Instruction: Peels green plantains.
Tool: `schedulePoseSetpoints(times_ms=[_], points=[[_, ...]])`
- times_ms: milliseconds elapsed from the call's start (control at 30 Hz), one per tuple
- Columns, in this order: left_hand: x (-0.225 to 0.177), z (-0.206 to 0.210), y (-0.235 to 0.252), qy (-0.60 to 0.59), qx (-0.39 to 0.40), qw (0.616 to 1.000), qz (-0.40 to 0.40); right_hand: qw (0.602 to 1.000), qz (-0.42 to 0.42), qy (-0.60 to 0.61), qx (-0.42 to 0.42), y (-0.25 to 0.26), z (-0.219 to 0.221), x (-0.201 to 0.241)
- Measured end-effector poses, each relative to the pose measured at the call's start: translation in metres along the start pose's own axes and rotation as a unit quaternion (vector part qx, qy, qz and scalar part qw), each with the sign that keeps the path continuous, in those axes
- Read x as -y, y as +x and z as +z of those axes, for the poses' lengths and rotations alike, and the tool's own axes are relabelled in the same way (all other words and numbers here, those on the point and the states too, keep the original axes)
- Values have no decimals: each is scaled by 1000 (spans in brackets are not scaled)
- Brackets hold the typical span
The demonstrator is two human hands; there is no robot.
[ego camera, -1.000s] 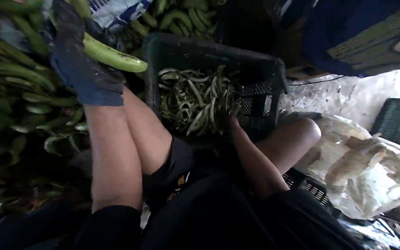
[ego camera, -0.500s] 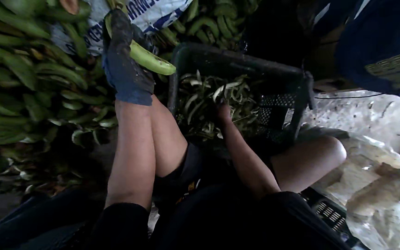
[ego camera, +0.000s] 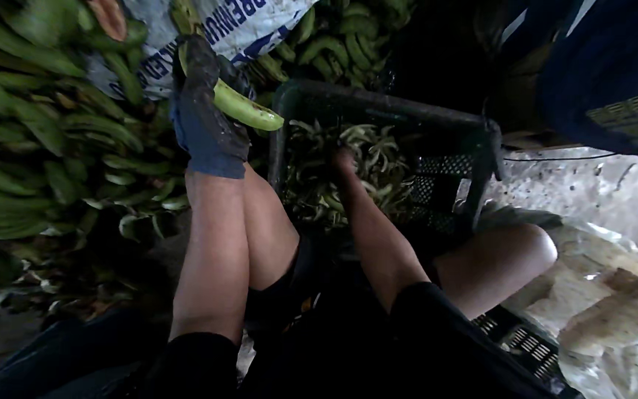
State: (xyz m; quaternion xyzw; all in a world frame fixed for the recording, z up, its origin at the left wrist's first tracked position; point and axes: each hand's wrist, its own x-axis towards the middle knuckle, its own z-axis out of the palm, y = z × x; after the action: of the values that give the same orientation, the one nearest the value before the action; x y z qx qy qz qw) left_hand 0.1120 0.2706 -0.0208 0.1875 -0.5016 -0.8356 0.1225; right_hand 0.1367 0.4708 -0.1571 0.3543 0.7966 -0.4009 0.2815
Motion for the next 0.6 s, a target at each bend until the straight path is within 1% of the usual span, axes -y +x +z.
schedulePoseSetpoints(times_ms=[67, 133, 200, 233, 267, 300, 333, 367, 433, 500, 533, 600], points=[[4, -4, 1, 23, -14, 1000, -4, 995, -20, 88, 46, -1, 21, 11], [1, 1, -6, 54, -28, 998, -12, 972, -50, 189, 133, -5, 22, 5], [1, 2, -2, 57, 4, 998, -4, 924, -97, 290, 231, 1, 1, -9], [2, 0, -4, 46, 21, 999, -9, 904, -100, 329, 255, -1, -14, -22], [3, -1, -6, 34, 36, 999, -14, 897, -97, 347, 258, -6, -30, -32], [1, 3, -6, 14, 47, 999, -17, 909, -96, 325, 242, -13, -46, -38], [-1, 7, -8, -4, 63, 998, -24, 931, -96, 279, 216, -23, -61, -45], [-1, 9, -11, -22, 80, 996, -35, 952, -106, 211, 194, -36, -75, -53], [-2, 17, -17, -30, 85, 994, -66, 973, -135, 57, 180, -58, -103, -65], [3, 20, -29, 12, 75, 993, -91, 972, -162, -52, 159, -83, -121, -77], [5, 23, -37, 26, 67, 992, -102, 969, -183, -83, 145, -97, -129, -79], [12, 30, -56, 55, 46, 989, -130, 961, -244, -82, 102, -120, -140, -86]])
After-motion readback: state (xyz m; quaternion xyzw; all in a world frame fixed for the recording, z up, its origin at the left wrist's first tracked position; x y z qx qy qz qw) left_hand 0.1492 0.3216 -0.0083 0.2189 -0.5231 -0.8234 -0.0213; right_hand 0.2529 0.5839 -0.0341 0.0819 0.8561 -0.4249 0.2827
